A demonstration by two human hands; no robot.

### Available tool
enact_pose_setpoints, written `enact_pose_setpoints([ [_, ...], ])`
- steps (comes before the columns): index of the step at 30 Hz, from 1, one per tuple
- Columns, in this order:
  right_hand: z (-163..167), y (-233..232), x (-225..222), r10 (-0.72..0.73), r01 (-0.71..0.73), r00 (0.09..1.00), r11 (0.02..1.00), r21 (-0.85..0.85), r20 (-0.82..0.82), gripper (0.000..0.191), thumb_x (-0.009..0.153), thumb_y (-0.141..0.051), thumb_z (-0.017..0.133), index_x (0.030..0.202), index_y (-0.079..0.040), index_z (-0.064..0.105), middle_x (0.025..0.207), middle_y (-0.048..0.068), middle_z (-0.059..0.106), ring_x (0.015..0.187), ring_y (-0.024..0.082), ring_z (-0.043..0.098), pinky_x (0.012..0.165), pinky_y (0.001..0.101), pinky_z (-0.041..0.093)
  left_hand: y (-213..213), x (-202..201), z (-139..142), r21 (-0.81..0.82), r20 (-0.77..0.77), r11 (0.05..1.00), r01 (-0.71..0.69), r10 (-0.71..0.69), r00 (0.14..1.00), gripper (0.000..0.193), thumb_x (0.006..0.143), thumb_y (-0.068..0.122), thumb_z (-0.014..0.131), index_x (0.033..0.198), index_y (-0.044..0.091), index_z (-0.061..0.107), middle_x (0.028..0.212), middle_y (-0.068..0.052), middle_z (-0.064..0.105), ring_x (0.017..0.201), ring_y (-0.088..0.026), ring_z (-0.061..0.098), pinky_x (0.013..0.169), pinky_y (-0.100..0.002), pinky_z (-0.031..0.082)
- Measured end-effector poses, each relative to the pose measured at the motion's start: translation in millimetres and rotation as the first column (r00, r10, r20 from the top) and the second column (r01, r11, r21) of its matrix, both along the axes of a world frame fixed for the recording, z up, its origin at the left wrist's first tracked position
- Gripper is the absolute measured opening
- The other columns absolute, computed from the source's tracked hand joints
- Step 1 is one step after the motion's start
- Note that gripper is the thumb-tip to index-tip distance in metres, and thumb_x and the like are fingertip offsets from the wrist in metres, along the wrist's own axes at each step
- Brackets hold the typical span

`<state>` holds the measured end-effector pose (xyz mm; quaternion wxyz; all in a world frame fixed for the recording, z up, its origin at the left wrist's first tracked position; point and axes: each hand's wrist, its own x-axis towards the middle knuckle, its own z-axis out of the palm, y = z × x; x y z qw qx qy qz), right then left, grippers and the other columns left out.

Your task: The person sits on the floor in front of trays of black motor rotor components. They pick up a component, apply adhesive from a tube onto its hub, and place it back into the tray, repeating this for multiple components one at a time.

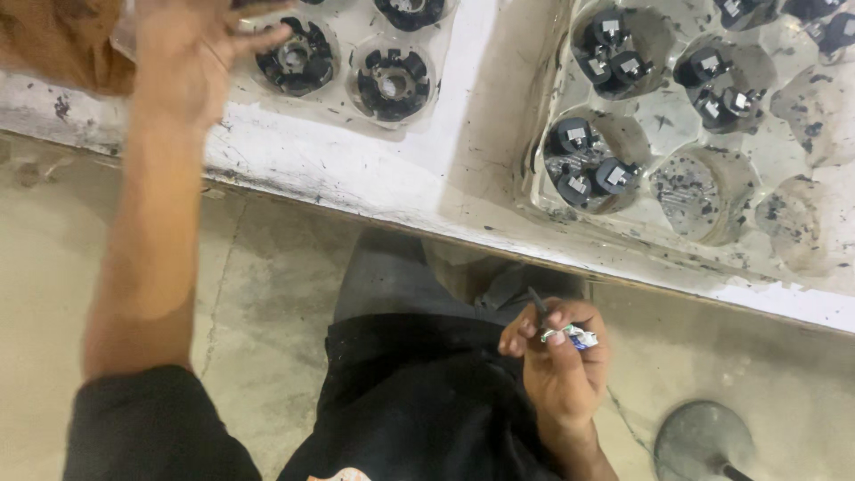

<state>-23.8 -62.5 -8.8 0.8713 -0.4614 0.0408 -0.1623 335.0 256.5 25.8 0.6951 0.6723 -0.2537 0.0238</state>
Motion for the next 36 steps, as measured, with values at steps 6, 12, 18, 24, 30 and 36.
enact_pose_setpoints([
  [6,15.2,20.9,2.0,0.084,-0.071,0.989,0.992,-0.106,0.120,0.007,0.108,-0.006,0.059,0.114,-0.002,0.059,0.096,0.018,0.061,0.072,0.021,0.057,0.068,0.0393,0.056,-85.7,-140.2,-22.0,-0.954,-0.210,0.301,-0.005,-0.652,0.728,0.056,0.085,0.022,0.073,0.137,0.006,0.056,0.138,-0.022,0.056,0.140,-0.041,0.050,0.121,-0.052,0.048],
  [12,39.7,24.4,-1.7,0.136,-0.064,0.981,0.897,-0.438,0.135,0.013,0.106,-0.007,0.056,0.114,0.001,0.061,0.090,0.018,0.063,0.068,0.022,0.064,0.062,0.0351,0.058,-133.5,-221.3,8.1,-0.896,-0.416,0.260,-0.360,-0.775,0.476,0.045,0.088,0.025,0.066,0.123,-0.002,0.060,0.129,-0.024,0.059,0.128,-0.046,0.055,0.110,-0.056,0.050],
  [18,55.6,25.6,-15.3,0.092,-0.068,0.995,0.905,-0.421,0.037,0.007,0.107,-0.008,0.058,0.110,-0.002,0.059,0.092,0.022,0.069,0.069,0.021,0.066,0.060,0.0301,0.056,-155.1,-257.0,13.1,-0.888,-0.423,0.288,-0.359,-0.819,0.387,0.048,0.093,0.033,0.060,0.123,-0.004,0.063,0.124,-0.027,0.064,0.118,-0.050,0.064,0.102,-0.059,0.055],
  [24,65.2,15.7,-16.7,0.166,-0.121,0.986,0.825,-0.551,0.031,0.013,0.107,-0.012,0.059,0.104,0.000,0.064,0.087,0.016,0.069,0.068,0.016,0.066,0.058,0.0249,0.056,-159.4,-270.2,16.6,-0.882,-0.433,0.319,-0.348,-0.839,0.329,0.046,0.096,0.034,0.060,0.124,-0.004,0.061,0.124,-0.028,0.062,0.116,-0.049,0.064,0.100,-0.058,0.057],
  [30,69.7,15.3,-14.9,0.140,-0.111,0.990,0.807,-0.581,0.005,0.013,0.101,-0.005,0.057,0.095,0.001,0.066,0.082,0.012,0.066,0.066,0.017,0.066,0.063,0.0287,0.057,-161.6,-273.2,19.7,-0.872,-0.451,0.350,-0.341,-0.845,0.287,0.042,0.097,0.032,0.060,0.123,-0.001,0.059,0.124,-0.026,0.060,0.114,-0.047,0.065,0.096,-0.054,0.059],
  [36,65.8,13.5,-12.4,0.155,-0.099,0.986,0.839,-0.534,0.060,0.009,0.093,0.001,0.054,0.092,0.002,0.063,0.080,0.011,0.062,0.066,0.019,0.066,0.062,0.0300,0.058,-164.1,-273.7,19.5,-0.865,-0.474,0.384,-0.322,-0.835,0.280,0.041,0.096,0.032,0.059,0.122,0.000,0.060,0.123,-0.025,0.060,0.113,-0.046,0.066,0.094,-0.054,0.061],
])
